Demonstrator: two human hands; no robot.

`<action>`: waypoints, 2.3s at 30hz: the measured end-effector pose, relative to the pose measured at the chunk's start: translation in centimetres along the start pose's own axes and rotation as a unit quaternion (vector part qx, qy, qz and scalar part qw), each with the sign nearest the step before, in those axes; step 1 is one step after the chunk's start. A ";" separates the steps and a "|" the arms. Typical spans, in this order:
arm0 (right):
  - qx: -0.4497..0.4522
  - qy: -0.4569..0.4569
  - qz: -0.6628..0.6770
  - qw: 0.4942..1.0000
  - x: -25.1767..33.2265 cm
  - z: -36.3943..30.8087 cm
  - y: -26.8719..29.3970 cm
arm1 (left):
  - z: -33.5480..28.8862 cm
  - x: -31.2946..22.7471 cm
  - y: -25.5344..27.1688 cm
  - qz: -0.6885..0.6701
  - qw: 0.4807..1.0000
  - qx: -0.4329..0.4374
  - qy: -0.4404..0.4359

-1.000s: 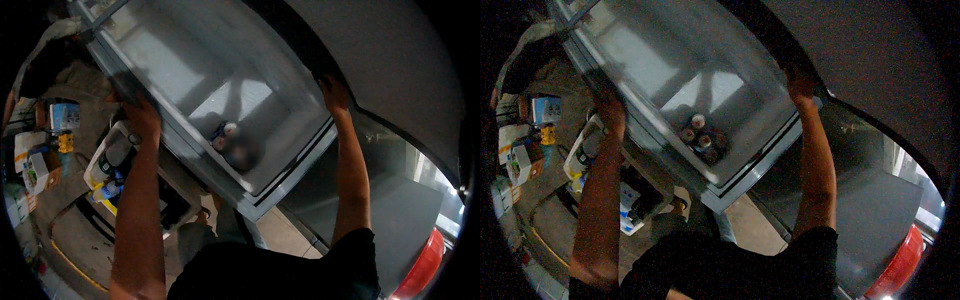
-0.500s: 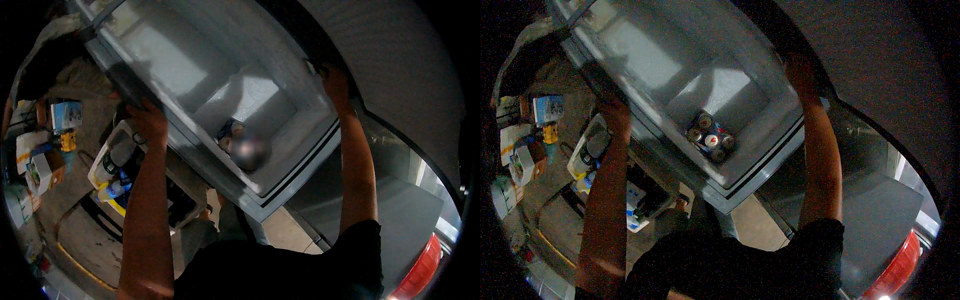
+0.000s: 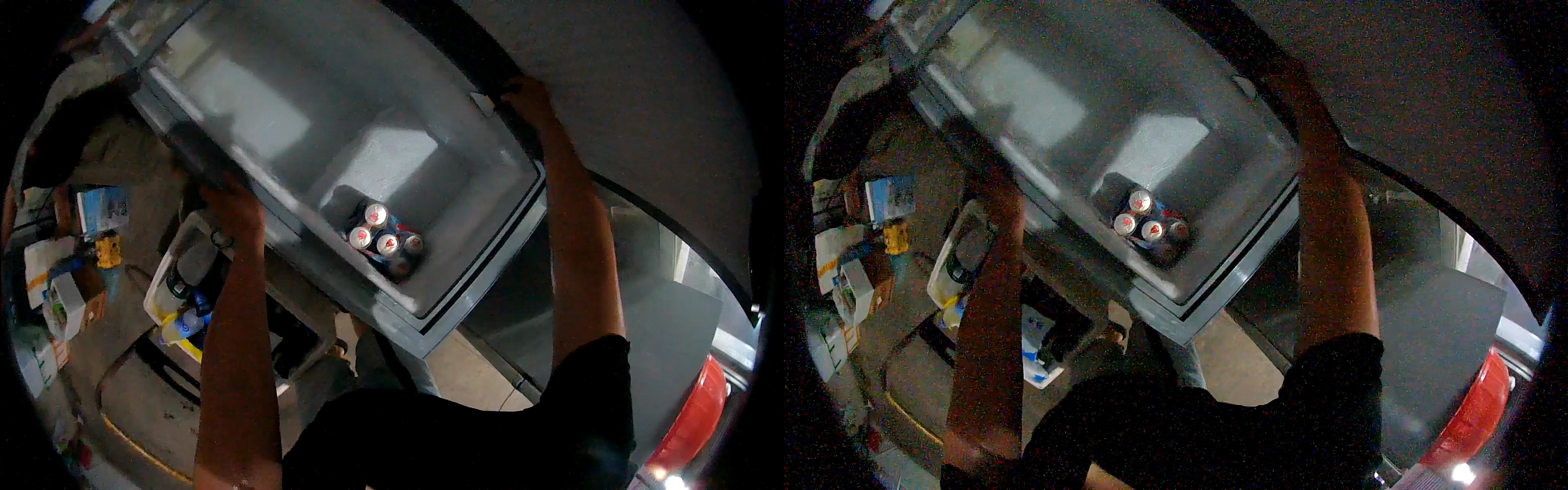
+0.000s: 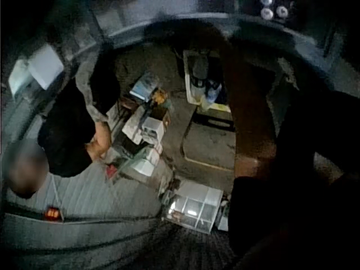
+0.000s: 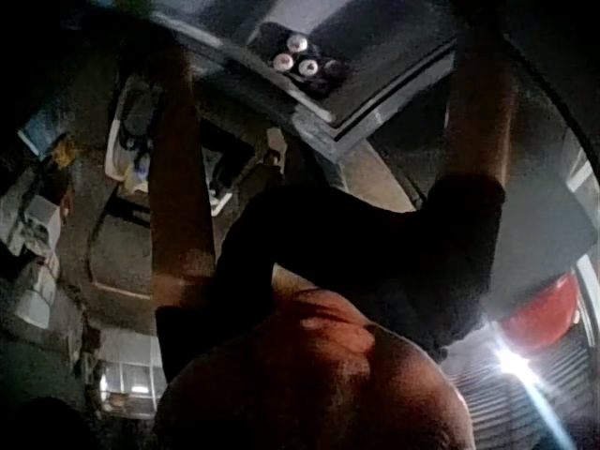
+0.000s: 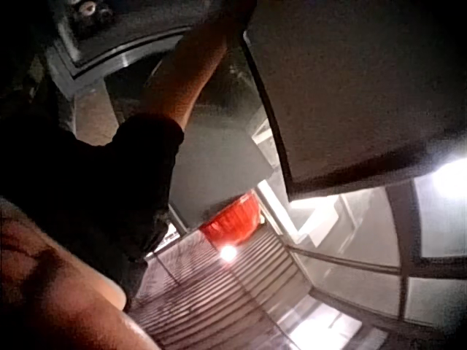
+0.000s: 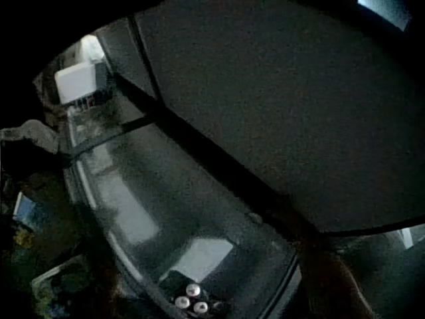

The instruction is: The person picks up a scraper from a table and walks to a freezer, where they spray the interior walls and scrape away ice using the scraper while another person assists.

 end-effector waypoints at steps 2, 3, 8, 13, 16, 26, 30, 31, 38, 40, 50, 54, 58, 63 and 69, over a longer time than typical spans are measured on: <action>-0.004 0.004 -0.013 1.000 0.8 -0.1 0.1 | -0.1 -1.4 2.4 -0.030 0.999 0.000 0.034; -0.021 0.036 -0.043 0.998 1.6 -0.2 0.2 | 0.1 -1.9 4.1 -0.036 0.998 -0.039 0.031; -0.102 0.059 -0.168 0.979 1.3 -3.3 0.7 | -0.9 -5.5 6.7 -0.211 0.976 0.007 0.057; -0.040 0.022 0.109 0.993 14.3 -20.7 0.1 | -0.4 -0.2 2.3 0.065 0.998 0.001 0.012; -0.065 -0.088 0.461 0.881 11.9 -35.3 -1.6 | -1.6 -4.8 -4.3 0.329 0.925 -0.110 -0.154; 0.062 -0.156 0.858 0.486 20.3 -68.5 -6.8 | -22.9 -0.6 8.3 -0.555 0.817 0.132 -0.078; -0.006 -0.116 0.852 0.510 22.5 -70.3 -6.5 | -45.8 -8.0 22.1 -0.532 0.611 0.571 -0.132; -0.017 -0.082 0.853 0.515 23.1 -70.9 -6.4 | -48.3 -8.5 24.5 -0.533 0.567 0.614 -0.132; -0.065 -0.080 0.784 0.612 24.1 -79.2 -7.5 | -56.9 -7.1 31.0 -0.459 0.525 0.714 -0.061; -0.034 -0.067 0.761 0.644 24.0 -81.1 -9.5 | -58.3 -5.5 29.9 -0.474 0.534 0.691 -0.112; -0.326 0.080 0.380 0.862 10.7 -92.0 11.1 | -64.5 -10.0 34.8 -0.521 0.582 0.604 -0.157; -0.644 0.080 0.303 0.697 -4.5 -100.1 34.5 | -65.9 -11.0 36.2 -0.569 0.559 0.585 -0.145; -0.691 -0.075 0.131 0.707 -22.4 -96.9 52.9 | -67.5 -8.7 33.9 -0.633 0.509 0.581 -0.049; -0.506 -0.245 -0.058 0.825 -38.7 -88.3 58.0 | -66.9 -3.5 33.3 -0.598 0.645 0.473 -0.045; -0.420 -0.236 0.067 0.874 -40.6 -79.8 59.1 | -60.6 8.6 34.7 -0.553 0.782 0.281 -0.065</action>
Point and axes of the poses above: each hand's wrist, its own z-axis towards the middle knuckle, its own y-axis out of the back of the hand, x = y × z, the point moved 9 cm from there along z, towards the middle knuckle, and after that the axes turned 1 degree about y, right-handed, at the moved point
